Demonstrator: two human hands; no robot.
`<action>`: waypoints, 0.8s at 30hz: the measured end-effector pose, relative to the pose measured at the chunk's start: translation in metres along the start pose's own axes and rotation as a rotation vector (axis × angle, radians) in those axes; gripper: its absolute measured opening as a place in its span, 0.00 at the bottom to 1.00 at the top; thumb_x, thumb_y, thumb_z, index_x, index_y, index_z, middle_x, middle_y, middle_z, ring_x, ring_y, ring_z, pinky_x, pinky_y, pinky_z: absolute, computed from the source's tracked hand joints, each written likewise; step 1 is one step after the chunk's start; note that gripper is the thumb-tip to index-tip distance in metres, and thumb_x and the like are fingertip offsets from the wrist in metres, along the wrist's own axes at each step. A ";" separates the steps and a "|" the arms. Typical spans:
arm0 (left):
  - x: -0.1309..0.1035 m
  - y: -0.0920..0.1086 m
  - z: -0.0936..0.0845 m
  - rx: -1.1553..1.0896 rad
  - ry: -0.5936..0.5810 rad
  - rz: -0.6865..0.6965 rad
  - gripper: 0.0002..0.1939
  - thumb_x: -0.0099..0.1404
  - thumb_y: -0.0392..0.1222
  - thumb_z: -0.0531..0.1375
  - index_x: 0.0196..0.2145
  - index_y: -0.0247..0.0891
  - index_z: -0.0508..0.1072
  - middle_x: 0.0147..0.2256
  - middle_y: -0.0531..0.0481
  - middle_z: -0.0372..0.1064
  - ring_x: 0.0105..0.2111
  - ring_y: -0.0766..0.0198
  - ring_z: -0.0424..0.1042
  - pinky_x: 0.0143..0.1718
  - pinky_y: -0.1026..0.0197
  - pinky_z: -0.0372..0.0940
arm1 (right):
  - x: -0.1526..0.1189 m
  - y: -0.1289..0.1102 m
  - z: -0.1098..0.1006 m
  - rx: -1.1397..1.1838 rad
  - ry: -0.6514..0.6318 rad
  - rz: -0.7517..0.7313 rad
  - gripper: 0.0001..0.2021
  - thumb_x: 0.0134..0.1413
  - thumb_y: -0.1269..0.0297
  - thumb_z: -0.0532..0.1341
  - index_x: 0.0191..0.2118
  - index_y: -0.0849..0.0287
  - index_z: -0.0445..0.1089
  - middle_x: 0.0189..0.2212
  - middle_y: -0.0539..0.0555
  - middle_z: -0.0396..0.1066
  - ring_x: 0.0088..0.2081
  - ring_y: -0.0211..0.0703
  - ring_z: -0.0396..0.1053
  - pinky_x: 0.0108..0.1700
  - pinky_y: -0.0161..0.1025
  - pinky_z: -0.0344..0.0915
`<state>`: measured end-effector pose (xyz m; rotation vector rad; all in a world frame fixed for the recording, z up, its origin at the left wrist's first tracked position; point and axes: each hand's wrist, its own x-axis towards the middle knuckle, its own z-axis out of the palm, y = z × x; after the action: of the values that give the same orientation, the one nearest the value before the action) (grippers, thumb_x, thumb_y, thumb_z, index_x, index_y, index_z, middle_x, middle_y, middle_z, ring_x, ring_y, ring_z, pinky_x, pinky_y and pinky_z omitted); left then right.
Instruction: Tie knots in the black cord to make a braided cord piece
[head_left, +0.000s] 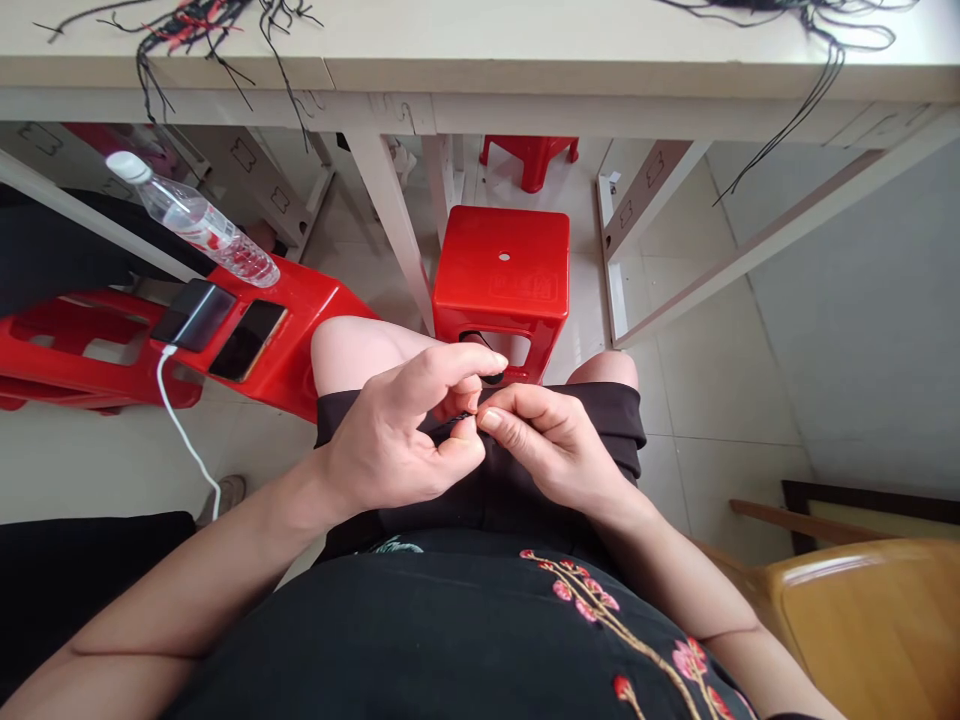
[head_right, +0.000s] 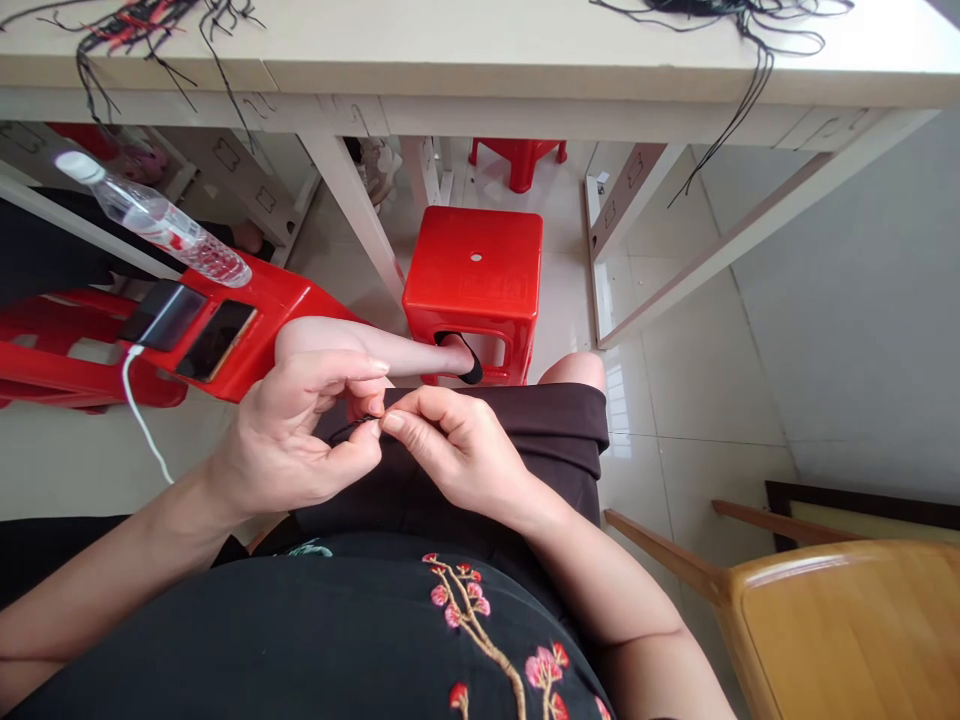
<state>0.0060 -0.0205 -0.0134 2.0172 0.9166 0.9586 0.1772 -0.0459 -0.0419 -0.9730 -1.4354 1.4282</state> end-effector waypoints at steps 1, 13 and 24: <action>0.000 0.000 0.000 -0.001 0.010 -0.004 0.22 0.53 0.31 0.61 0.45 0.49 0.68 0.31 0.53 0.69 0.28 0.65 0.70 0.28 0.62 0.70 | 0.000 0.000 0.001 -0.016 0.006 -0.007 0.11 0.58 0.60 0.58 0.30 0.61 0.69 0.22 0.47 0.65 0.24 0.32 0.59 0.27 0.32 0.58; 0.002 0.008 0.005 -0.314 0.044 -0.193 0.16 0.55 0.32 0.61 0.41 0.45 0.67 0.31 0.53 0.67 0.31 0.64 0.70 0.32 0.61 0.70 | -0.005 0.000 -0.001 0.260 0.122 0.028 0.11 0.56 0.58 0.60 0.28 0.60 0.69 0.15 0.43 0.58 0.18 0.29 0.52 0.20 0.31 0.52; 0.004 0.013 0.004 -0.345 0.108 -0.374 0.10 0.54 0.35 0.64 0.33 0.41 0.66 0.26 0.54 0.68 0.26 0.68 0.70 0.29 0.65 0.69 | -0.005 0.000 0.006 0.100 0.238 -0.118 0.03 0.53 0.67 0.62 0.35 0.58 0.69 0.26 0.49 0.72 0.27 0.35 0.69 0.27 0.33 0.65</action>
<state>0.0148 -0.0248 -0.0032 1.4545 1.0591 0.9441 0.1731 -0.0524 -0.0421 -0.9452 -1.2151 1.2406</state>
